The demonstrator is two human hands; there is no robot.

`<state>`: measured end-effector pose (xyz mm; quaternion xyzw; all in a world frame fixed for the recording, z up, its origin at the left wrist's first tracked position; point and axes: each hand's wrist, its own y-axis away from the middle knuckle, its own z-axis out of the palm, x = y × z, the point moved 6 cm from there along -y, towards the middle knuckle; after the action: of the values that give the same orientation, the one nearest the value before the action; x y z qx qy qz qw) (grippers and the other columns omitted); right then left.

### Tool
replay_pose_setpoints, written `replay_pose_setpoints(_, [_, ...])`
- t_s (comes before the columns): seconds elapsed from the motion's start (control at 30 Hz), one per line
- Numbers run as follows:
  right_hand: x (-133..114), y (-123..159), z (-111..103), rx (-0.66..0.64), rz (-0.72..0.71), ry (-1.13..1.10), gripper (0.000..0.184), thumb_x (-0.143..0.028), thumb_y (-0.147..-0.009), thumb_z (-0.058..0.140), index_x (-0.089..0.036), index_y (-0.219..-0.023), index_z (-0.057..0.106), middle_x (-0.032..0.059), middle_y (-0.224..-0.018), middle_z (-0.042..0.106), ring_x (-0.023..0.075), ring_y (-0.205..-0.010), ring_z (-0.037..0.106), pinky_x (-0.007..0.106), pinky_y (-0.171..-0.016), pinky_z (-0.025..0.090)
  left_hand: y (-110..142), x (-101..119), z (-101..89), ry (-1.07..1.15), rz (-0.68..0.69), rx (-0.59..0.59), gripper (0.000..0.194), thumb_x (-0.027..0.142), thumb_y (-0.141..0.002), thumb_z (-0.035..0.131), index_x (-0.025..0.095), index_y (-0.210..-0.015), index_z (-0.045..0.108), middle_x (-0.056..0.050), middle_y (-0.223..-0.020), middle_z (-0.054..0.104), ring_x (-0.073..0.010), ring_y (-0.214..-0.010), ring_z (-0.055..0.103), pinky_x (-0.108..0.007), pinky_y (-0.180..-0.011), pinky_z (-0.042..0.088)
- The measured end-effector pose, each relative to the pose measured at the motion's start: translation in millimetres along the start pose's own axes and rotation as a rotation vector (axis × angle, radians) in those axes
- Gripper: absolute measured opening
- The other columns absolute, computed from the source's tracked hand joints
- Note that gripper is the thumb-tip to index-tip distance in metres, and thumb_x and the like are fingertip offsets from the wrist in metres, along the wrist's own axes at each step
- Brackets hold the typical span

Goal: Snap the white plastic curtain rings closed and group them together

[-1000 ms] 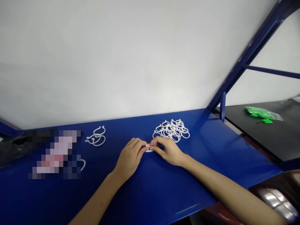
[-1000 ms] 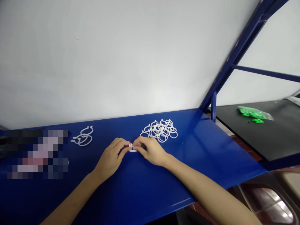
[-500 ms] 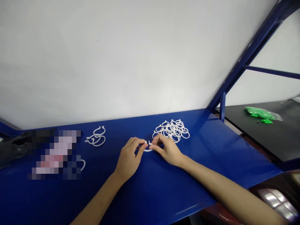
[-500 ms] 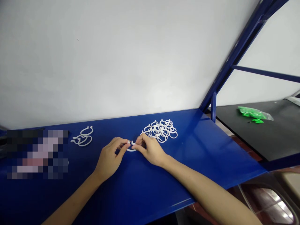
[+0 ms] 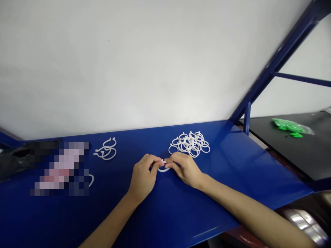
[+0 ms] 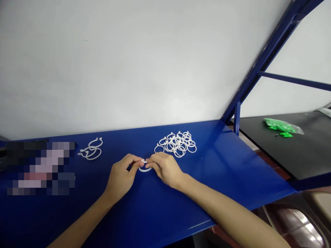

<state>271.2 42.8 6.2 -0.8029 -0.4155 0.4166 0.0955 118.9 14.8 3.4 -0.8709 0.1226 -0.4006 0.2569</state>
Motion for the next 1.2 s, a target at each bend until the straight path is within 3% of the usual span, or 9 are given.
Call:
replay_pose_setpoints(0.17, [-11, 6, 3, -0.052, -0.089, 0.137, 0.027, -0.025, -0.105, 0.043, -0.019, -0.089, 0.064, 0.0056, -0.082, 0.068, 0.0164, -0.072, 0.059, 0.028, -0.067, 0.048, 4, 8, 3.4, -0.003, 0.063, -0.025, 0.021, 0.02, -0.094, 0.055, 0.022, -0.073, 0.06, 0.002, -0.072, 0.065, -0.0134, -0.07, 0.062, -0.026, -0.068, 0.05])
replay_pose_setpoints(0.3, [-2, -3, -5, -0.008, -0.072, 0.23, 0.023, -0.031, -0.104, 0.046, -0.019, -0.098, 0.066, 0.0071, -0.086, 0.07, 0.0185, -0.077, 0.062, 0.031, -0.072, 0.05, -7, 2, 5.0, -0.156, 0.12, -0.133, 0.019, 0.026, -0.098, 0.049, 0.022, -0.085, 0.063, -0.002, -0.084, 0.07, -0.0182, -0.081, 0.063, -0.033, -0.076, 0.051])
replay_pose_setpoints(0.37, [12, -10, -21, 0.08, -0.012, 0.297, 0.021, -0.033, -0.102, 0.05, -0.021, -0.099, 0.067, 0.0077, -0.092, 0.072, 0.0207, -0.084, 0.065, 0.034, -0.079, 0.051, -17, -14, -3.3, -0.349, 0.103, -0.164, 0.022, 0.032, -0.099, 0.048, 0.022, -0.099, 0.067, -0.006, -0.099, 0.073, -0.0252, -0.094, 0.063, -0.042, -0.085, 0.049])
replay_pose_setpoints(0.47, [45, -14, -61, 0.309, 0.156, 0.422, 0.021, -0.033, -0.099, 0.054, -0.021, -0.096, 0.07, 0.0084, -0.09, 0.072, 0.0231, -0.085, 0.065, 0.037, -0.082, 0.05, -29, -52, -36.5, -0.629, -0.067, -0.024, 0.042, 0.04, -0.1, 0.038, 0.015, -0.121, 0.064, -0.018, -0.118, 0.069, -0.0369, -0.112, 0.058, -0.056, -0.093, 0.045])
replay_pose_setpoints(0.57, [80, -9, -97, 0.439, 0.33, 0.446, 0.023, -0.032, -0.096, 0.054, -0.018, -0.097, 0.073, 0.0087, -0.089, 0.071, 0.0221, -0.077, 0.064, 0.036, -0.076, 0.051, -27, -89, -62.0, -0.831, -0.216, 0.058, 0.055, 0.04, -0.098, 0.035, 0.004, -0.135, 0.053, -0.029, -0.136, 0.056, -0.047, -0.128, 0.045, -0.066, -0.098, 0.038])
replay_pose_setpoints(0.7, [106, -4, -112, 0.455, 0.452, 0.44, 0.028, -0.032, -0.093, 0.051, -0.018, -0.099, 0.075, 0.0084, -0.092, 0.074, 0.0208, -0.075, 0.065, 0.035, -0.077, 0.052, -18, -110, -63.9, -0.902, -0.211, 0.021, 0.045, 0.032, -0.095, 0.037, 0.009, -0.124, 0.062, -0.026, -0.121, 0.065, -0.0443, -0.124, 0.048, -0.069, -0.105, 0.028])
replay_pose_setpoints(0.87, [107, -5, -98, 0.381, 0.425, 0.482, 0.028, -0.032, -0.093, 0.052, -0.018, -0.098, 0.075, 0.0095, -0.096, 0.075, 0.0246, -0.088, 0.065, 0.04, -0.087, 0.049, -19, -89, -44.4, -0.854, -0.095, -0.039, 0.033, 0.026, -0.093, 0.04, 0.017, -0.108, 0.068, -0.017, -0.104, 0.071, -0.0375, -0.108, 0.055, -0.062, -0.102, 0.029])
replay_pose_setpoints(1.03, [108, -7, -92, 0.3, 0.396, 0.521, 0.03, -0.03, -0.097, 0.048, -0.019, -0.098, 0.076, 0.0105, -0.104, 0.076, 0.0263, -0.099, 0.065, 0.044, -0.097, 0.045, -16, -52, -10.8, -0.557, 0.028, -0.178, 0.025, 0.028, -0.093, 0.048, 0.025, -0.11, 0.067, -0.008, -0.095, 0.074, -0.0305, -0.1, 0.059, -0.051, -0.094, 0.035])
replay_pose_setpoints(1.2, [101, -7, -94, 0.292, 0.387, 0.546, 0.032, -0.03, -0.1, 0.044, -0.02, -0.102, 0.075, 0.0098, -0.107, 0.075, 0.0267, -0.102, 0.065, 0.043, -0.097, 0.046, -11, -35, -2.6, -0.559, 0.097, -0.212, 0.024, 0.036, -0.091, 0.055, 0.024, -0.107, 0.067, -0.009, -0.104, 0.07, -0.0304, -0.102, 0.056, -0.047, -0.089, 0.039])
